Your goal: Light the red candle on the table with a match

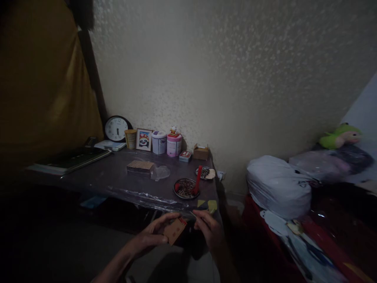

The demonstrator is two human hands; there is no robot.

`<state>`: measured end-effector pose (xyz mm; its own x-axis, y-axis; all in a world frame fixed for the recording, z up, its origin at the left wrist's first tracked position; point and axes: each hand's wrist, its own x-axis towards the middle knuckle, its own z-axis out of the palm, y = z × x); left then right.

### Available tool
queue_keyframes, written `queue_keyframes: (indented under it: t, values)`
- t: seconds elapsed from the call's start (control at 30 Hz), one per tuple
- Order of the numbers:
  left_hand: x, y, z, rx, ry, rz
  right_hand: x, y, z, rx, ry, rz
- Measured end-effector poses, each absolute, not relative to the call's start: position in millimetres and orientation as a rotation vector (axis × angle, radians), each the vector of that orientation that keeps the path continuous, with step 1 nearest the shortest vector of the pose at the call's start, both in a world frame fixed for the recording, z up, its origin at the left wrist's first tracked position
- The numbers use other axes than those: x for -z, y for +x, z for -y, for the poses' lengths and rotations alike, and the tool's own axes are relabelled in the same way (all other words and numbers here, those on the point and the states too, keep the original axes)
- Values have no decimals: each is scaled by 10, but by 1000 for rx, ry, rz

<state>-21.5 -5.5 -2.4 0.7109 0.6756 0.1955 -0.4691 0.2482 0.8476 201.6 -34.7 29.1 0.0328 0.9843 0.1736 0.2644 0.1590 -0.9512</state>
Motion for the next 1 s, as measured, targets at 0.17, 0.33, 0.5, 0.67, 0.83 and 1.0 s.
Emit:
queue_keyframes:
  t: [0.17, 0.33, 0.5, 0.67, 0.83, 1.0]
  values:
    - [53, -192, 41, -831, 1035, -211, -271, 1904, 335, -1145, -1214, 1118]
    - [12, -193, 46, -885, 1026, -272, -277, 1847, 297, -1297, -1016, 902]
    - [-37, -193, 53, -947, 1034, -377, -276, 1824, 272, -1378, -852, 772]
    - [-40, -153, 59, -960, 985, -476, -255, 1778, 283, -1415, -772, 690]
    - [-38, -108, 61, -989, 914, -497, -223, 1756, 257, -1335, -857, 727]
    - [-24, -74, 27, -1049, 827, -505, -174, 1749, 214, -1216, -923, 722]
